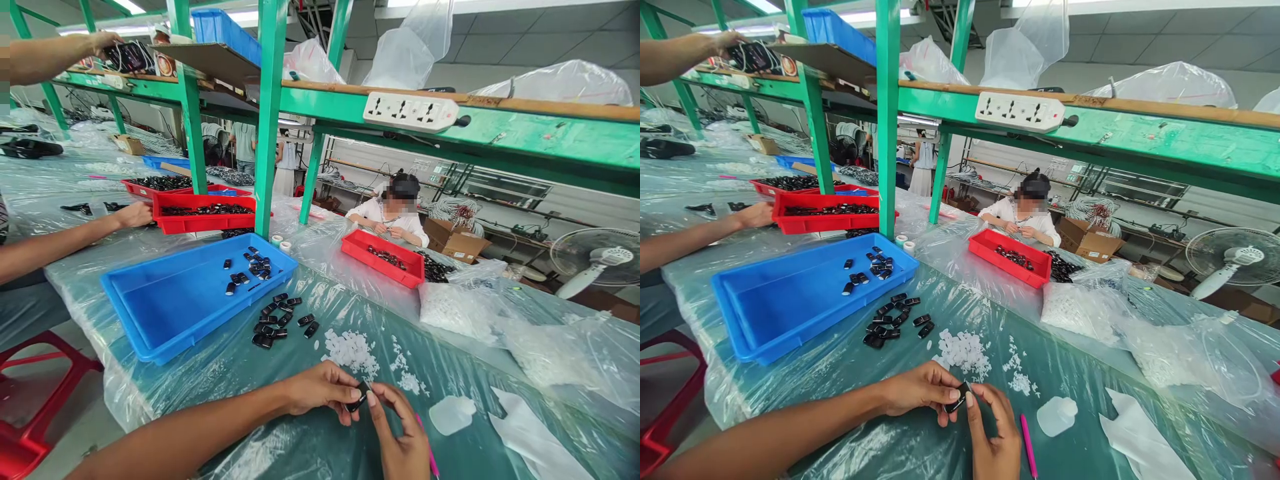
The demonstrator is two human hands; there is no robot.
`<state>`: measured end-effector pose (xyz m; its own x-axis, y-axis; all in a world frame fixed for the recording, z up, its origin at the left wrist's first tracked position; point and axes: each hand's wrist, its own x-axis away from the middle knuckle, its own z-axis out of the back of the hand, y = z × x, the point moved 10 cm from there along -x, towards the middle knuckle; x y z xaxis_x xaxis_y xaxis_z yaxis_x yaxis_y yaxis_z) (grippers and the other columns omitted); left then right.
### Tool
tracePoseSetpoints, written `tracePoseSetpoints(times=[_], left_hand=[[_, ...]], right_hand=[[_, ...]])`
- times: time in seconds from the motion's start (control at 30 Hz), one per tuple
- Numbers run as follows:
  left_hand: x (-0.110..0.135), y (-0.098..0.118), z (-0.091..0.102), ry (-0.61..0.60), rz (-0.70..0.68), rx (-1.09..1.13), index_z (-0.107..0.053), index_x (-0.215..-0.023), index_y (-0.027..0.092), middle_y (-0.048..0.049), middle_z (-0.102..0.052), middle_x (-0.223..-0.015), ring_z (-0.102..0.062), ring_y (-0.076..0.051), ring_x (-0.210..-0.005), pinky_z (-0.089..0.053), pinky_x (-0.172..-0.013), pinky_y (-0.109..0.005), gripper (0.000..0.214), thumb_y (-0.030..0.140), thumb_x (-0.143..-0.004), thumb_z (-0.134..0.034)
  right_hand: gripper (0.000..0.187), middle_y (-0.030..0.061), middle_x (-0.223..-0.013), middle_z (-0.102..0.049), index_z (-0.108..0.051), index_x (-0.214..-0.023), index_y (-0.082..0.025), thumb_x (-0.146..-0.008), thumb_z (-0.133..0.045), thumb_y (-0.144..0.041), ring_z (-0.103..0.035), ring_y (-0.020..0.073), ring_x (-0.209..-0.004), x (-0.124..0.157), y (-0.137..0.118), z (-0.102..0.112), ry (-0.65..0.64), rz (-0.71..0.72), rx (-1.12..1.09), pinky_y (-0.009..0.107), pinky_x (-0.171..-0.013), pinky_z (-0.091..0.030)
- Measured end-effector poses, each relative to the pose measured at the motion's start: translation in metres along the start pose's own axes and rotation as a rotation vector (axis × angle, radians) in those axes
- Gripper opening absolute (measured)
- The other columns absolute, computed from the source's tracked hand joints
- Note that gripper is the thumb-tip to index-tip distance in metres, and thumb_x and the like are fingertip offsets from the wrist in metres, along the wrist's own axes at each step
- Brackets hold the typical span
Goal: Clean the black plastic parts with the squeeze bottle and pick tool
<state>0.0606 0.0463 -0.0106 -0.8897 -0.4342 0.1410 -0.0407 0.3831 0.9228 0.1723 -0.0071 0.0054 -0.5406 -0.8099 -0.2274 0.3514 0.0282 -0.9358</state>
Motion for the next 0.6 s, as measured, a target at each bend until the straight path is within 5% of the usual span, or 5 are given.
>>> tracePoseSetpoints(times=[0.37,0.6], left_hand=[[0.001,0.002,0.001,0.001,-0.083,-0.143,-0.071,-0.092,0.015,-0.0004,-0.060,-0.067,-0.053,-0.007,-0.054,-0.045,-0.059,-0.020,0.039,0.049,-0.072,-0.066],[0.009,0.040,0.020,0.184,-0.181,-0.323,-0.069,-0.096,0.015,-0.0005,-0.060,-0.067,-0.053,-0.010,-0.054,-0.044,-0.057,-0.022,0.046,0.046,-0.063,-0.073]], right_hand=[[0.041,0.0068,-0.092,-0.066,-0.063,-0.088,-0.020,-0.073,-0.055,-0.057,-0.061,0.0221,-0.088,0.004,0.019,-0.011,-0.043,0.012,0.053,0.025,-0.071,-0.047],[0.055,0.0103,-0.108,-0.063,-0.058,-0.109,-0.020,-0.073,-0.050,-0.062,-0.058,0.0242,-0.098,0.006,0.011,-0.011,-0.069,-0.105,0.040,0.020,-0.042,-0.041]])
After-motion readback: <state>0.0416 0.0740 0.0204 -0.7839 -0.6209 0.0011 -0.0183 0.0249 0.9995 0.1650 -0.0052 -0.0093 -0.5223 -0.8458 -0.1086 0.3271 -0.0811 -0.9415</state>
